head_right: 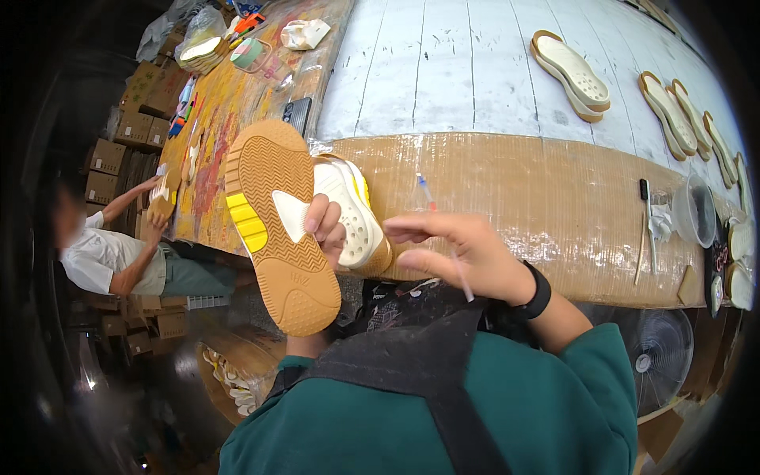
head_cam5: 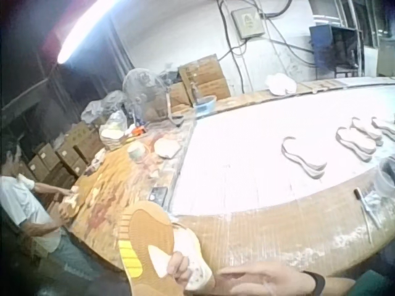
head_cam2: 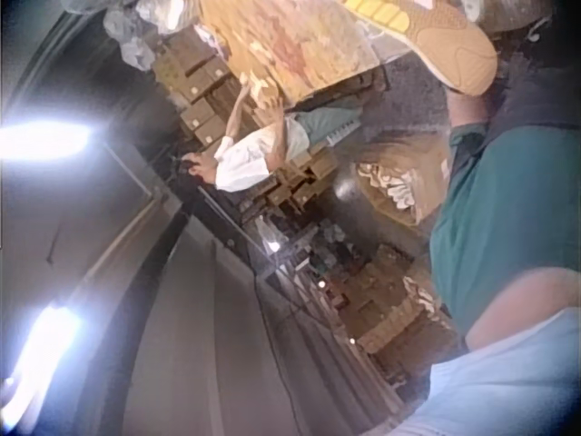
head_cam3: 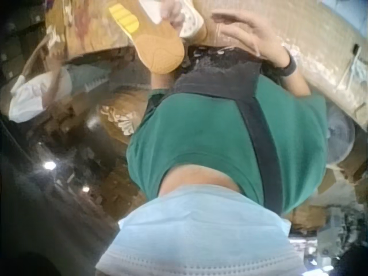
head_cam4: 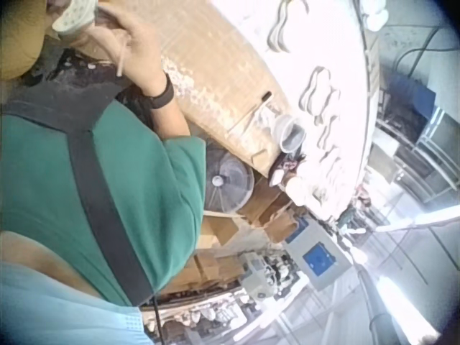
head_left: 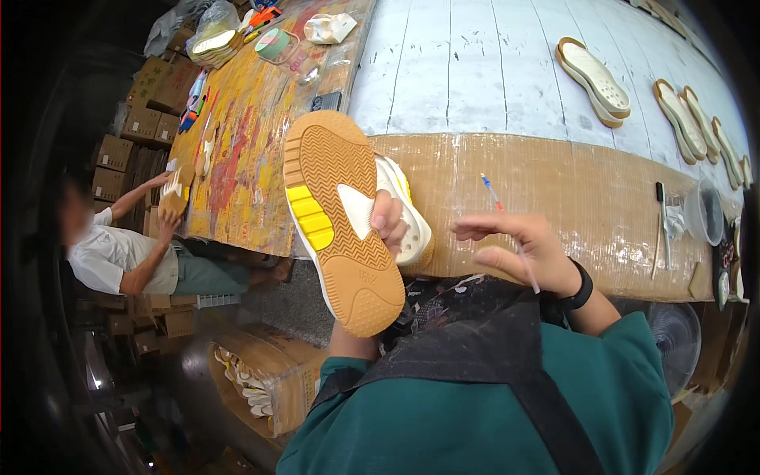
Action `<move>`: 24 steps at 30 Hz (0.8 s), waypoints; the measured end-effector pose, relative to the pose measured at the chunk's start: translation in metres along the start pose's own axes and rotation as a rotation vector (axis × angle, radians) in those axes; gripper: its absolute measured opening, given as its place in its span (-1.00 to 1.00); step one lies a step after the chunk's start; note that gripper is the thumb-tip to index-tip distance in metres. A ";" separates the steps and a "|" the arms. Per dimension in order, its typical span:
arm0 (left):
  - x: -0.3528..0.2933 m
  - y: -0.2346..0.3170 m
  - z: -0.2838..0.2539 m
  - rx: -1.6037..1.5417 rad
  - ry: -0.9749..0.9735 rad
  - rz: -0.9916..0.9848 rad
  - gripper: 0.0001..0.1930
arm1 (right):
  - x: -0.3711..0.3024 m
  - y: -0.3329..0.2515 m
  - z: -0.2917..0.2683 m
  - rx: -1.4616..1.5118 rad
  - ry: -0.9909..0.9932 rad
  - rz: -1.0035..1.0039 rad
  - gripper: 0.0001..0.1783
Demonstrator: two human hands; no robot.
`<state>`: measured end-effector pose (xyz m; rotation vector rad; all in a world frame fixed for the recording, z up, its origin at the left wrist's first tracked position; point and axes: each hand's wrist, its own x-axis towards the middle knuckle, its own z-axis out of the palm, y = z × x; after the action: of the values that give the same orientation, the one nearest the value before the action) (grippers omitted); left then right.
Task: The person assembles shoe components by applying adhesive or markings to shoe outsoles and insoles with a marker pen, then stacking them.
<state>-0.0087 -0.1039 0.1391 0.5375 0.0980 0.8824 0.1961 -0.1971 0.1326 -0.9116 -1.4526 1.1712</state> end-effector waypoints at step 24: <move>-0.003 0.047 -0.028 1.709 0.501 0.131 -0.69 | -0.003 0.107 -0.242 -0.191 1.165 0.216 -0.62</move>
<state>-0.0526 -0.0710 0.1373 1.8908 1.3648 0.8814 0.4294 -0.1249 0.0317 -1.5470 -0.5060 0.4318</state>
